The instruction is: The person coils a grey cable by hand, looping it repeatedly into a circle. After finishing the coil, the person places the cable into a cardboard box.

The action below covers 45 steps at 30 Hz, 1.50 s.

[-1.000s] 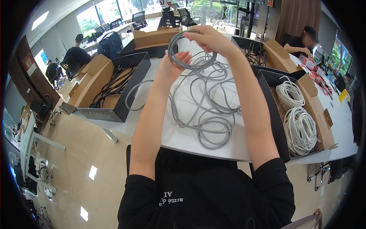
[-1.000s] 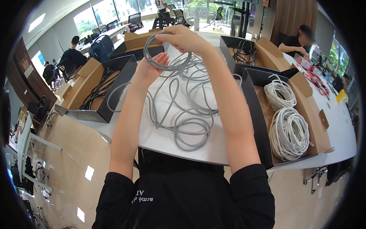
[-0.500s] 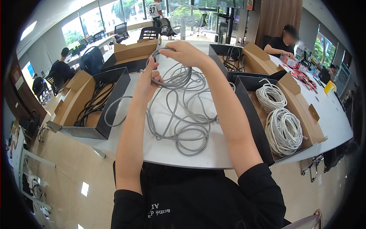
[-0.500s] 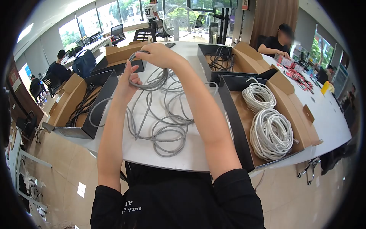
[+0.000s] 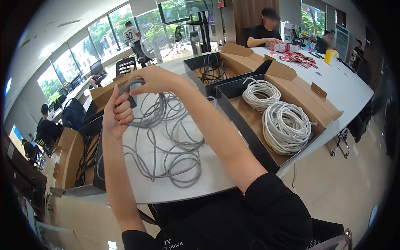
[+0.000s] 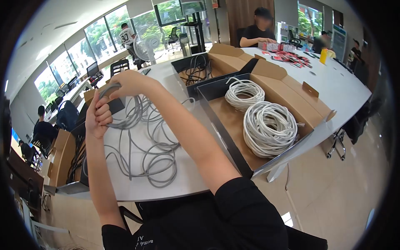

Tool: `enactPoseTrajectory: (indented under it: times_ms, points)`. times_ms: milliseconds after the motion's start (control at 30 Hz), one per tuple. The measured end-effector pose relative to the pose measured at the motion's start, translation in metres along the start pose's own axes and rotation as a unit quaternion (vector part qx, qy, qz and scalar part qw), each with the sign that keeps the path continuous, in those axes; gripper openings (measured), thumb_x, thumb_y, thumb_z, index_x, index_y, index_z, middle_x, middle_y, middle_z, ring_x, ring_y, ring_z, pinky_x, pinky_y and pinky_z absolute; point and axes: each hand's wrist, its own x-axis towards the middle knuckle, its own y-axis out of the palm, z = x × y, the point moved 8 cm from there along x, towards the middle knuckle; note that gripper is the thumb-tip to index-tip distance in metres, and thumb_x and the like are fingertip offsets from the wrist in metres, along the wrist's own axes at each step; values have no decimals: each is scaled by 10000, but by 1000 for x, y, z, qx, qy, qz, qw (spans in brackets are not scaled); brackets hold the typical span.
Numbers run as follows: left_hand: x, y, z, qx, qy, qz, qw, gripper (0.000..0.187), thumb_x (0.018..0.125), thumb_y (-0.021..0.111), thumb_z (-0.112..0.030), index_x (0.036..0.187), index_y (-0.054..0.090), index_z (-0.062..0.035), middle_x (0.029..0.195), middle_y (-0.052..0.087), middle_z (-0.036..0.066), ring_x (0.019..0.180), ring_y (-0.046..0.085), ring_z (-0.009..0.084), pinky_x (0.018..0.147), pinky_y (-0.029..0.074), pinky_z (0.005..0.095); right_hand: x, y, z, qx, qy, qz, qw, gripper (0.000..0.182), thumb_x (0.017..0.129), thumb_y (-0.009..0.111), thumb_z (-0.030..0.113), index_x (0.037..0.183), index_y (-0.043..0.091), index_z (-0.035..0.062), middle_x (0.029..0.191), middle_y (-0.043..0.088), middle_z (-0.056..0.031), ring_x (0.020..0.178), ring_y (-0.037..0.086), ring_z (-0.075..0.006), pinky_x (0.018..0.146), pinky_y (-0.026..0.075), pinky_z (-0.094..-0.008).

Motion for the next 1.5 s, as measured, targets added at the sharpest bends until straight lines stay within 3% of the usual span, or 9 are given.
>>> enactPoseTrajectory:
  times_ms: [100,333,500,600,800,900,1133,1400,1500]
  points:
    - [14,10,5,164,-114,-31,979,367,922,421,-360,627,319,-166,447,212,-104,318,169,-6,287,132,160,-3,-6,12,-30,-47,-44,997,537,663,687,155,1179,539,151,1074,555,-169,978,541,-287,809,436,-363]
    - [21,43,-14,457,-85,-93,881,341,876,516,-314,640,328,-155,455,261,-93,339,188,-3,302,135,178,-1,-17,11,-13,-190,-167,967,419,596,651,-9,994,579,101,1161,526,-140,1117,473,-304,911,399,-366]
    - [8,58,-31,692,32,-182,698,470,782,580,-481,601,493,-56,489,378,-40,388,312,50,364,223,230,5,-10,4,-40,-182,-227,956,177,582,627,184,652,546,44,598,534,-154,567,525,-335,511,403,-352]
    - [4,56,-37,712,93,-202,665,410,820,572,-436,823,544,-27,460,339,-66,368,318,31,369,264,188,6,-15,-8,-104,-97,-286,948,163,591,635,185,607,558,43,607,560,-148,595,540,-334,539,427,-342]
    - [4,63,-44,465,229,-152,842,523,898,393,-482,965,556,11,810,562,65,771,568,129,683,466,255,-4,-47,-78,366,-1,-401,840,285,835,534,261,706,603,17,599,598,-93,425,505,-148,467,428,-254]
    - [13,57,-41,689,275,-198,641,505,818,580,-414,1095,510,3,1021,576,117,953,552,202,802,433,299,-15,-66,-78,507,-52,-426,748,407,888,456,427,686,476,74,546,441,-22,386,381,-91,396,359,-228]
    - [54,34,50,430,46,-35,901,471,890,478,-347,1110,475,69,1005,576,130,941,568,165,889,421,281,-10,-68,-35,555,-77,-377,737,539,872,341,569,550,294,139,443,278,13,381,288,-122,433,337,-254]
    - [48,19,29,334,57,-76,938,278,893,363,-247,845,514,-19,831,591,85,778,605,186,773,465,298,-15,-63,15,157,-101,-327,926,621,883,320,561,623,512,32,600,553,-76,552,536,-143,506,413,-249]
    - [45,7,20,174,94,-178,964,208,872,363,-226,765,460,-77,575,449,5,577,524,149,654,459,284,-4,-62,23,40,-106,-286,952,400,872,507,342,717,609,-12,708,619,-88,664,577,-146,580,447,-253]
